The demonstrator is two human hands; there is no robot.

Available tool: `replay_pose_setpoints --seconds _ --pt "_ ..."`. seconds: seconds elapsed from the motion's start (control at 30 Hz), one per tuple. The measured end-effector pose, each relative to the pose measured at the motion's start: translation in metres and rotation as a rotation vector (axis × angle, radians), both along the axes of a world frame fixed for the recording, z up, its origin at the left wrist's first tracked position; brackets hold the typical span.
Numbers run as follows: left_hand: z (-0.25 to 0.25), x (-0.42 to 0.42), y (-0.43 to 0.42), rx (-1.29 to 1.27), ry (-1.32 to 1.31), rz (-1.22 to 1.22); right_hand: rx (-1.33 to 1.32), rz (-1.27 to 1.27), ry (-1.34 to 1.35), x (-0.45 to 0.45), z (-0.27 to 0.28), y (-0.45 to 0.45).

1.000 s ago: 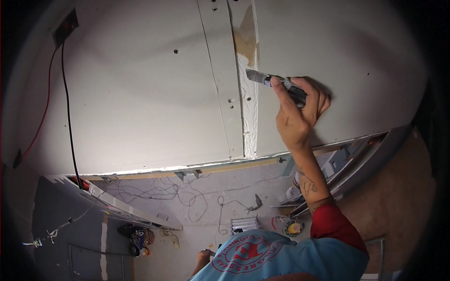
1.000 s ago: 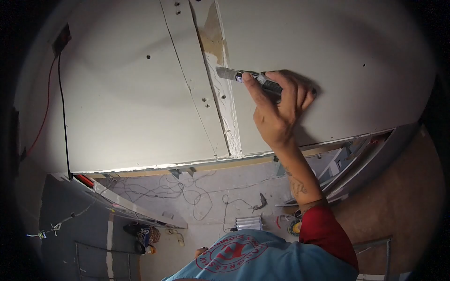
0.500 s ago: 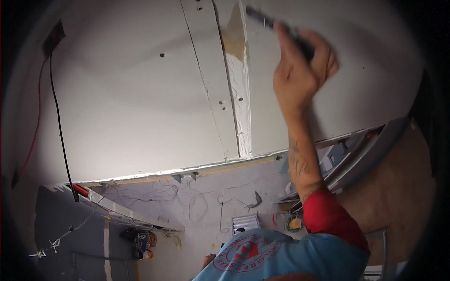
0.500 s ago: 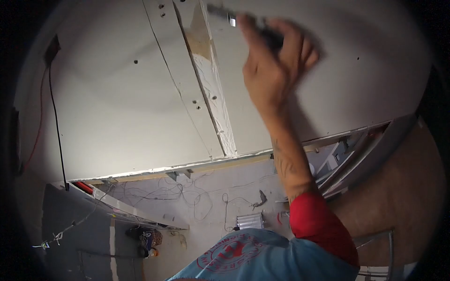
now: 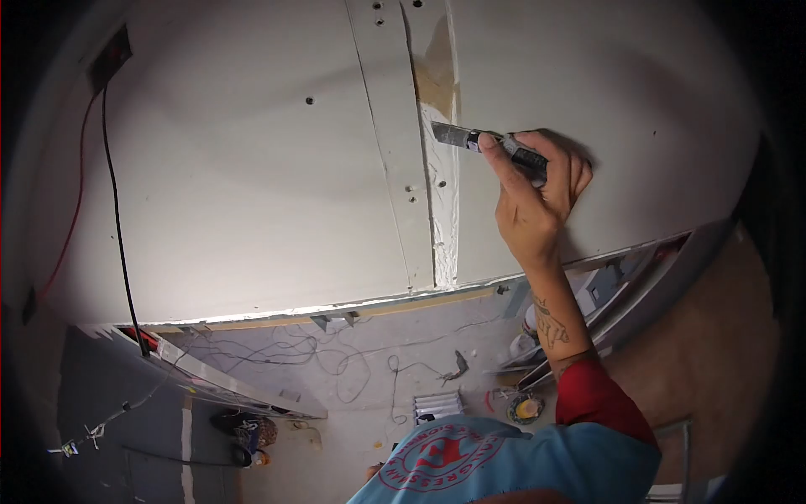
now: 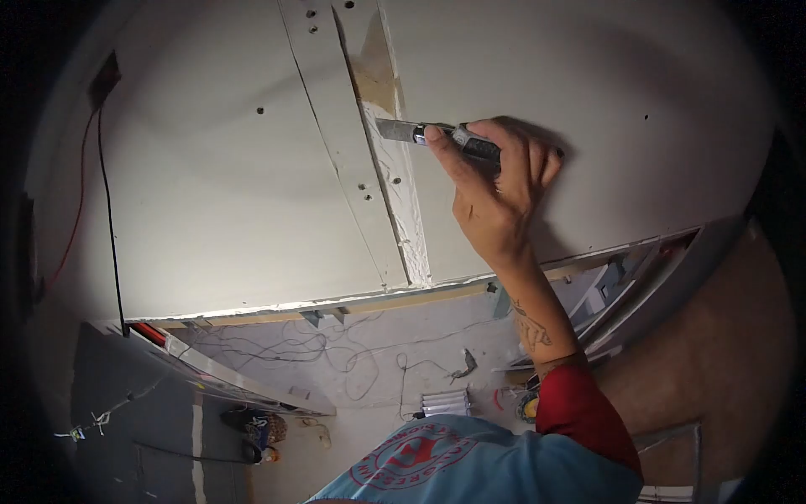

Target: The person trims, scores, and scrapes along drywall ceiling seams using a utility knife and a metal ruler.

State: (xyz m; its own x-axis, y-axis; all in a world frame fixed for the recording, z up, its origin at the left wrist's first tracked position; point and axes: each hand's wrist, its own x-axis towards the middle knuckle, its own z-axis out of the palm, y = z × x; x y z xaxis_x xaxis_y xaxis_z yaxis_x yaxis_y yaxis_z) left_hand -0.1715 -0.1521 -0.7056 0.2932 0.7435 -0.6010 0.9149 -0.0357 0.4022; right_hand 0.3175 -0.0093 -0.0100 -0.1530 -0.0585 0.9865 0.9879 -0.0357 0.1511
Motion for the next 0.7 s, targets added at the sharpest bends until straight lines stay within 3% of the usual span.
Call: replay_pose_setpoints --seconds 0.5,0.7 --pt "0.006 -0.009 0.03 0.053 0.044 -0.065 0.107 -0.069 -0.004 -0.001 0.003 0.014" --pt "0.004 0.003 0.038 0.178 0.092 -0.239 0.114 -0.049 -0.107 0.011 0.021 0.012"
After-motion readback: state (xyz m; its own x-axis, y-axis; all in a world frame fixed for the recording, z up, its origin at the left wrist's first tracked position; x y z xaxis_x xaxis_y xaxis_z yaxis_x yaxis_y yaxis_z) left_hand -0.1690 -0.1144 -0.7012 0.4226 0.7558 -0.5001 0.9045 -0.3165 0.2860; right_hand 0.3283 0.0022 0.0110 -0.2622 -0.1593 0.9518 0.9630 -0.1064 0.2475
